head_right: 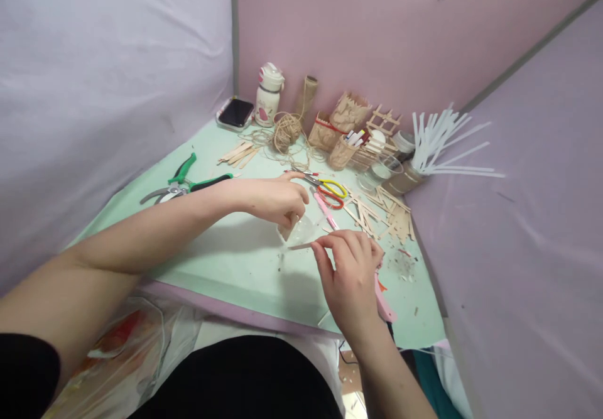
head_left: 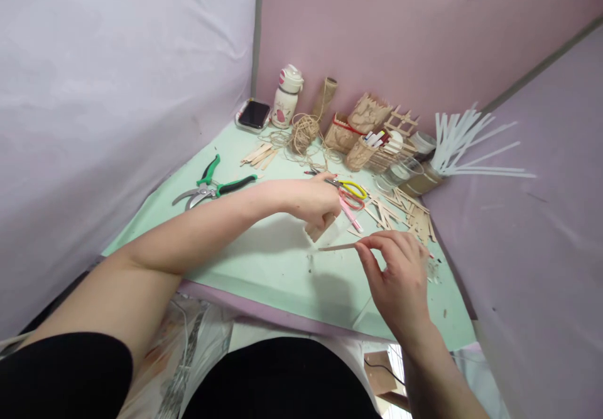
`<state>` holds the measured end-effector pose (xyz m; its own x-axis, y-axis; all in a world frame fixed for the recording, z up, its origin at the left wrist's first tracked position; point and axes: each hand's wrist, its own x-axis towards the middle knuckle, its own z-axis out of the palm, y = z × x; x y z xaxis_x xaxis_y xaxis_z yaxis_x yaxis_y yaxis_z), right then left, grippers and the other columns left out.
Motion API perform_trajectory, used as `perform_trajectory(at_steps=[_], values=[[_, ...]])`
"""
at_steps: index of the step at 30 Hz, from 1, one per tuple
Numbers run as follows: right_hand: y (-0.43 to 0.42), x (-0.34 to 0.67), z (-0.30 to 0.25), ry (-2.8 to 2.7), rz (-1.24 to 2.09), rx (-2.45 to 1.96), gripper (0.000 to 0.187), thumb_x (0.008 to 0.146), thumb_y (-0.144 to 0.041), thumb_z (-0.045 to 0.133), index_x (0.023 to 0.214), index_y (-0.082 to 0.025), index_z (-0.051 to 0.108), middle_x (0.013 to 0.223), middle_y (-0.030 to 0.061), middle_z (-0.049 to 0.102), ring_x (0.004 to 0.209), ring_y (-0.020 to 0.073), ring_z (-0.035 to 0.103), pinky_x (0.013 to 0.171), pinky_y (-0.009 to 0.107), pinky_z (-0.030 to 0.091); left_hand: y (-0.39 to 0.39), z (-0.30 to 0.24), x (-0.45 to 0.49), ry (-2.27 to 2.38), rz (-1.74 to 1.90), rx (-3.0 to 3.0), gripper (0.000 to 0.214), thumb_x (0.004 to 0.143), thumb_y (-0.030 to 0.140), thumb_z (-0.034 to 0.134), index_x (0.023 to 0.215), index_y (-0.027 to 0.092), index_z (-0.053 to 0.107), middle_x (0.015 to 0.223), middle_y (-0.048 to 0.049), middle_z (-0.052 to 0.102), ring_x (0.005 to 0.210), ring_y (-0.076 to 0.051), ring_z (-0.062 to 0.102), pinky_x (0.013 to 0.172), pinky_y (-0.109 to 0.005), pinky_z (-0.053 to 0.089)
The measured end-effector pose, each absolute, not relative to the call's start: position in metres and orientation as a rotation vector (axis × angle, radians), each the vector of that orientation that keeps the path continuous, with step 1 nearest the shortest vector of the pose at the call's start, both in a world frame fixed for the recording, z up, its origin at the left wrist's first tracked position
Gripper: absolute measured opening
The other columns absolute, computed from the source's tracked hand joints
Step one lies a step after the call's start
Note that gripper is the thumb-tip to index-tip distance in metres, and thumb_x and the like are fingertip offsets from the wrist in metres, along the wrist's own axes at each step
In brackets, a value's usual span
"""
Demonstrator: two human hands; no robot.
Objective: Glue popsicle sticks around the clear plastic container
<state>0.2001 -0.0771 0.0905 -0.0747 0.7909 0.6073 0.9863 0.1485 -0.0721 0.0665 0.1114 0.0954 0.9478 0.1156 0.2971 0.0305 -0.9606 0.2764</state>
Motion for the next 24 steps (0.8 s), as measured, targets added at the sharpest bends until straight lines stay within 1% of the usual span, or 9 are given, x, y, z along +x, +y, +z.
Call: perform_trajectory(at_steps=[2,4,8,14,18,22,24], values=[[-0.075,0.203,0.089,-1.939,-0.514,-1.666,0.013,0.097,-0.028,0.054,0.086,-0.021,0.058,0.083,0.0032,0.065,0.085,0.0199,0.056,0.080,0.036,0.032,0.111,0.098,0.068,-0.040,0.218,2.862,0.021,0.063,0.009,0.063,0.046,0.020,0.060,0.050,0.0041,0.060,0.061,-0.013,0.052,0.100,-0.039,0.028],[-0.073,0.205,0.086,-1.958,-0.518,-1.638,0.012,0.096,-0.028,0.055,0.087,-0.021,0.059,0.083,0.0033,0.066,0.086,0.0200,0.056,0.081,0.036,0.032,0.110,0.101,0.068,-0.060,0.118,2.876,0.020,0.065,0.009,0.060,0.049,0.019,0.060,0.050,0.0037,0.061,0.058,-0.012,0.049,0.099,-0.039,0.027],[-0.067,0.207,0.081,-2.003,-0.489,-1.604,0.011,0.096,-0.028,0.056,0.087,-0.022,0.059,0.085,0.0028,0.068,0.085,0.0194,0.056,0.081,0.037,0.031,0.110,0.100,0.069,-0.007,0.109,2.899,0.015,0.066,0.010,0.060,0.055,0.019,0.063,0.053,0.0024,0.063,0.060,-0.014,0.050,0.094,-0.037,0.030],[-0.061,0.208,0.078,-2.026,-0.486,-1.574,0.012,0.096,-0.027,0.057,0.085,-0.021,0.060,0.084,0.0026,0.068,0.082,0.0193,0.055,0.080,0.037,0.030,0.113,0.093,0.073,-0.008,0.165,2.902,0.009,0.064,0.012,0.062,0.060,0.020,0.065,0.056,0.0022,0.067,0.055,-0.012,0.049,0.084,-0.032,0.033],[-0.059,0.210,0.076,-2.035,-0.480,-1.584,0.012,0.096,-0.027,0.057,0.085,-0.021,0.060,0.084,0.0024,0.069,0.083,0.0191,0.055,0.080,0.037,0.031,0.114,0.090,0.073,-0.002,0.215,2.889,0.010,0.064,0.016,0.064,0.068,0.022,0.070,0.063,0.0018,0.071,0.056,-0.013,0.049,0.082,-0.031,0.033],[-0.058,0.211,0.075,-2.044,-0.484,-1.571,0.011,0.095,-0.026,0.059,0.085,-0.021,0.060,0.084,0.0028,0.069,0.083,0.0194,0.054,0.080,0.037,0.030,0.113,0.091,0.073,0.000,0.147,2.905,0.012,0.065,0.017,0.062,0.057,0.023,0.068,0.054,0.0027,0.066,0.054,-0.012,0.044,0.085,-0.031,0.032],[-0.057,0.211,0.075,-2.047,-0.490,-1.570,0.011,0.095,-0.026,0.059,0.086,-0.021,0.060,0.084,0.0029,0.068,0.083,0.0194,0.054,0.081,0.037,0.030,0.113,0.091,0.073,0.015,0.082,2.902,0.014,0.065,0.016,0.062,0.054,0.023,0.067,0.052,0.0032,0.065,0.054,-0.012,0.044,0.086,-0.031,0.031]])
